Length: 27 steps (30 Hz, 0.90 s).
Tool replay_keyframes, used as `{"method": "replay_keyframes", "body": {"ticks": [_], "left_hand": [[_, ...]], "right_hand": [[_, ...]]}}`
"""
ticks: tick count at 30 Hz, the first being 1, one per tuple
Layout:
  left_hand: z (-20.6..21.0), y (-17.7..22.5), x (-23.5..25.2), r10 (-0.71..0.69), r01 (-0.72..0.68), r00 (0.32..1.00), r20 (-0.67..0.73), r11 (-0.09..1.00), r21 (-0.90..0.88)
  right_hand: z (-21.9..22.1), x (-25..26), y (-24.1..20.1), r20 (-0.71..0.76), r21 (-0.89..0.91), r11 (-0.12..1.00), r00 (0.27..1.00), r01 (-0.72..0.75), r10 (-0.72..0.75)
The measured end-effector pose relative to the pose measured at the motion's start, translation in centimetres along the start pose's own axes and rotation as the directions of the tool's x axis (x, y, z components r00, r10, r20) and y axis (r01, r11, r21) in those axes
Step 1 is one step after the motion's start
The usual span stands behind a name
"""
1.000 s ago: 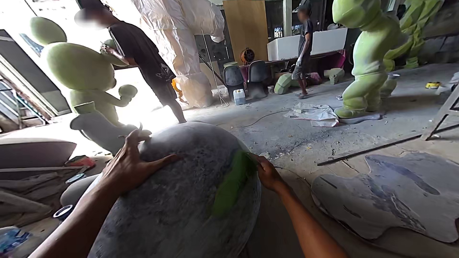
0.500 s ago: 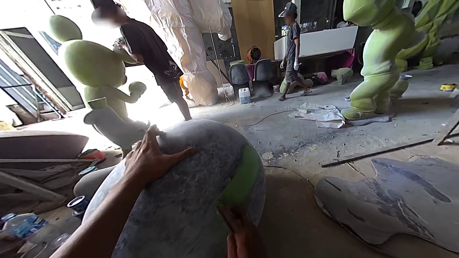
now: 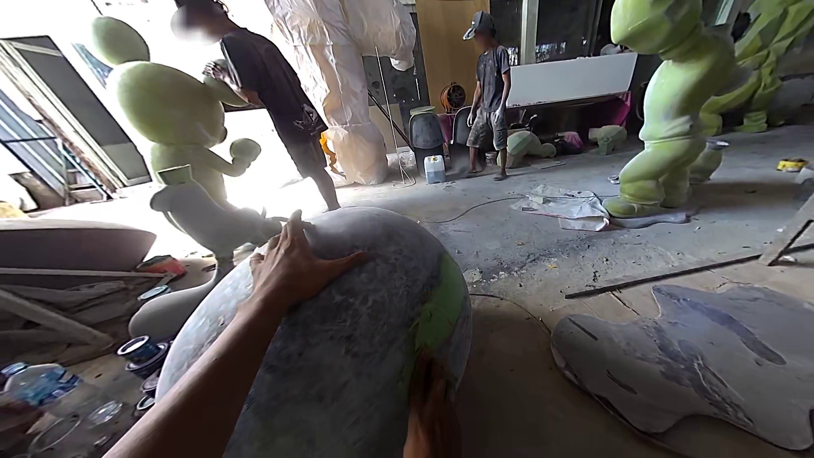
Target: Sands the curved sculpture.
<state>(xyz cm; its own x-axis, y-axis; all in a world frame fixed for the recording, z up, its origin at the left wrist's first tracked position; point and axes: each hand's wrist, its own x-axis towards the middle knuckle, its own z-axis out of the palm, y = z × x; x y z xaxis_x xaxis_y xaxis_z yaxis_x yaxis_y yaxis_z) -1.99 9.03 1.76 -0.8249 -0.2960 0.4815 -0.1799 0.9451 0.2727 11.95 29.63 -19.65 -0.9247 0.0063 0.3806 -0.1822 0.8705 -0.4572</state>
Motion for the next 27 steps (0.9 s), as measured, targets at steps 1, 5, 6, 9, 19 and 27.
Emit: {"method": "replay_keyframes", "body": {"ticks": [1, 5, 6, 9, 19, 27], "left_hand": [[0.0, 0.1, 0.0, 0.002, -0.002, 1.000, -0.002, 1.000, 0.000], [0.1, 0.6, -0.1, 0.000, 0.000, 1.000, -0.001, 1.000, -0.017], [0.1, 0.9, -0.1, -0.015, 0.015, 1.000, 0.007, 1.000, -0.008], [0.1, 1.9, -0.2, -0.011, 0.011, 0.999, 0.032, 1.000, 0.003], [1.2, 4.3, 0.6, -0.046, 0.043, 0.997, 0.059, 0.998, 0.050], [2.8, 7.7, 3.1, -0.069, 0.059, 0.993, 0.099, 0.994, 0.096]], "right_hand": [[-0.1, -0.9, 0.9, 0.014, 0.058, 0.998, 0.999, 0.029, -0.030], [-1.8, -1.2, 5.7, -0.075, 0.397, 0.909, 0.991, 0.128, -0.107], [-2.3, 0.0, 6.7, -0.112, 0.460, 0.873, 0.986, 0.163, -0.125], [-4.0, 5.5, 8.6, -0.214, 0.528, 0.810, 0.963, 0.254, -0.162], [-3.5, 9.0, 6.3, -0.119, 0.440, 0.871, 0.975, 0.220, -0.187], [2.5, -0.5, -1.2, -0.277, 0.250, 0.961, 0.960, 0.120, -0.048]]}}
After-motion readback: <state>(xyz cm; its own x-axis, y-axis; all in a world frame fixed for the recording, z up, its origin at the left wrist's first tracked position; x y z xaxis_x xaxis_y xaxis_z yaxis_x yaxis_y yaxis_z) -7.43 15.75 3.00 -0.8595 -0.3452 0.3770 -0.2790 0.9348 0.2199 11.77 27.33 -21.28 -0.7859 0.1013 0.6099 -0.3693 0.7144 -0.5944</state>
